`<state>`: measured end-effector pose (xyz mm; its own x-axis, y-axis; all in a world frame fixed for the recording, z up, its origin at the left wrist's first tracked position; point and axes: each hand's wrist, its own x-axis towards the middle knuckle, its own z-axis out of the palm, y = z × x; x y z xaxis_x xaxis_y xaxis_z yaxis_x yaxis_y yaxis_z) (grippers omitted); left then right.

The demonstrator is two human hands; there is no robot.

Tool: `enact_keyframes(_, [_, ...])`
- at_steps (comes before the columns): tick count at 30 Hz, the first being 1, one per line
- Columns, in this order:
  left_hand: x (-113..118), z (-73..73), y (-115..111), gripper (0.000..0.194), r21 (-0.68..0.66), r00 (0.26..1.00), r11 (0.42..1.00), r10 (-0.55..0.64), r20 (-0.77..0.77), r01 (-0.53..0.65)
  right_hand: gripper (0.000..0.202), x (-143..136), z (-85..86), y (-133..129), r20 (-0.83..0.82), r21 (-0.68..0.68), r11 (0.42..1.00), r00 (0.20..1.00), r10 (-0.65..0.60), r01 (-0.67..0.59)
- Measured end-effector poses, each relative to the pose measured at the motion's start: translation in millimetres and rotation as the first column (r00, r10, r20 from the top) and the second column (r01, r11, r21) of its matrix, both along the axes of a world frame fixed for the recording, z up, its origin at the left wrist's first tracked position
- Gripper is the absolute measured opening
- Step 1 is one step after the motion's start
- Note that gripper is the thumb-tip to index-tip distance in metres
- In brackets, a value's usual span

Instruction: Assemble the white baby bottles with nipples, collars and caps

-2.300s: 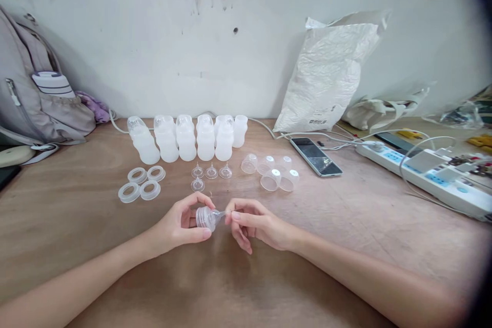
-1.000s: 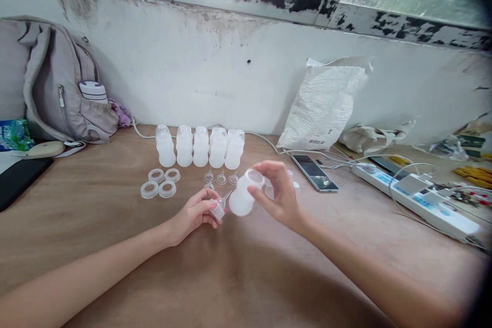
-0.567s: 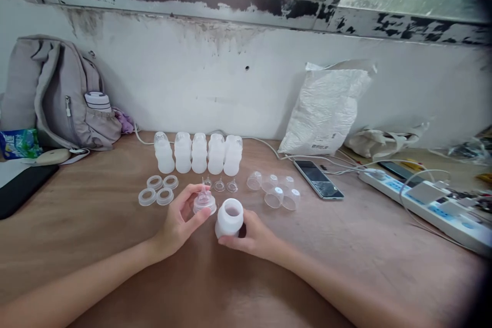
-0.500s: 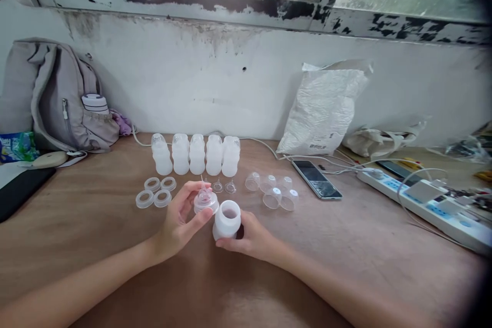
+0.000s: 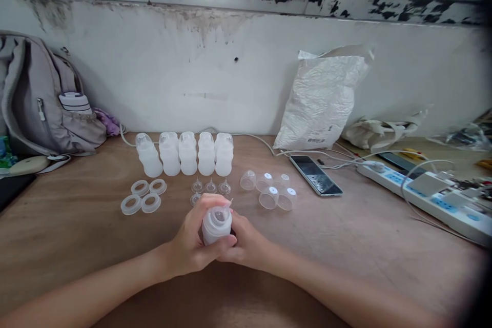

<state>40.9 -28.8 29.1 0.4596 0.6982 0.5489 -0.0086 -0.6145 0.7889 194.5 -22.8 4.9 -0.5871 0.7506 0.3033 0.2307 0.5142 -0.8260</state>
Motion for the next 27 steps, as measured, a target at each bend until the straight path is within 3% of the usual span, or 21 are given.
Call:
enact_keyframes(6, [-1.7, 10.5, -2.6, 0.025, -0.249, 0.997, 0.965, -0.081, 0.016, 0.082, 0.031, 0.4, 9.2, -3.4, 0.044, -0.069, 0.998, 0.999, -0.011, 0.014])
enact_keyframes(21, [3.9, -4.6, -5.9, 0.033, -0.35, 0.964, 0.928, -0.035, 0.265, 0.13, 0.035, -0.1, 11.5, -5.4, 0.064, -0.071, 0.996, 0.997, -0.046, 0.051])
enact_keyframes(27, [-0.2, -4.1, -6.1, 0.035, -0.401, 0.968, 0.894, -0.116, 0.223, 0.199, 0.032, -0.7, 10.9, -5.4, 0.086, -0.048, 0.998, 0.996, -0.039, 0.043])
